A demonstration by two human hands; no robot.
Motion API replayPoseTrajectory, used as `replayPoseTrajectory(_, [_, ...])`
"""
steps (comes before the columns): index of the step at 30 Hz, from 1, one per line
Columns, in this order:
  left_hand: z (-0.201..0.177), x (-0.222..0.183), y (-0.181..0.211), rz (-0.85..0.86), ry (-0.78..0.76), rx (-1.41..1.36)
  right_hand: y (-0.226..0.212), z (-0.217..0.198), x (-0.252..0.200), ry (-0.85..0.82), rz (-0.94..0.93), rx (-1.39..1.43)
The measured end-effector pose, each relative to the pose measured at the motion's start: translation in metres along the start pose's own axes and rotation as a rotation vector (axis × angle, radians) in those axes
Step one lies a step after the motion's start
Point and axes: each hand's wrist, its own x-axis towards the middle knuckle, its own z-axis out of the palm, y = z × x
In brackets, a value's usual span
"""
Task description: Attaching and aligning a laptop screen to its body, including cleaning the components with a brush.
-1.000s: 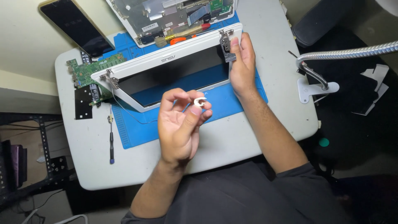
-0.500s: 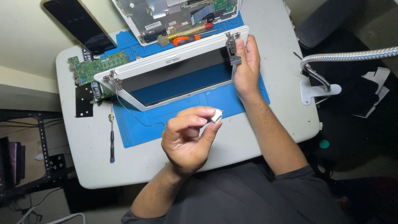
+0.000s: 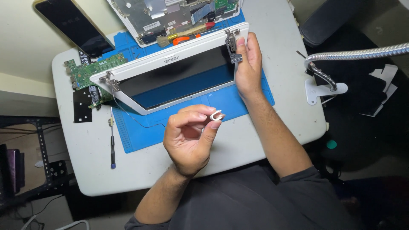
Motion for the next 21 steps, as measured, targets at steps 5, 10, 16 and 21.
replayPoseTrajectory(5, [-0.0015,0.0012,0.0006,-0.032,0.030,-0.075,0.0002,-0.0002,-0.0016,0.006,0.014,0.012])
replayPoseTrajectory(10, [-0.0024,0.0002,-0.0026,-0.081,0.039,-0.126,-0.0002,-0.0003,-0.0021,0.018,0.010,-0.005])
replayPoseTrajectory(16, [-0.0033,-0.0036,-0.0045,0.005,0.010,0.007,-0.0026,-0.0008,-0.0039,0.022,0.001,-0.038])
replayPoseTrajectory(21, [-0.0043,-0.0022,-0.0069,0.165,-0.031,0.129,-0.0042,-0.0011,-0.0060,0.014,-0.007,-0.031])
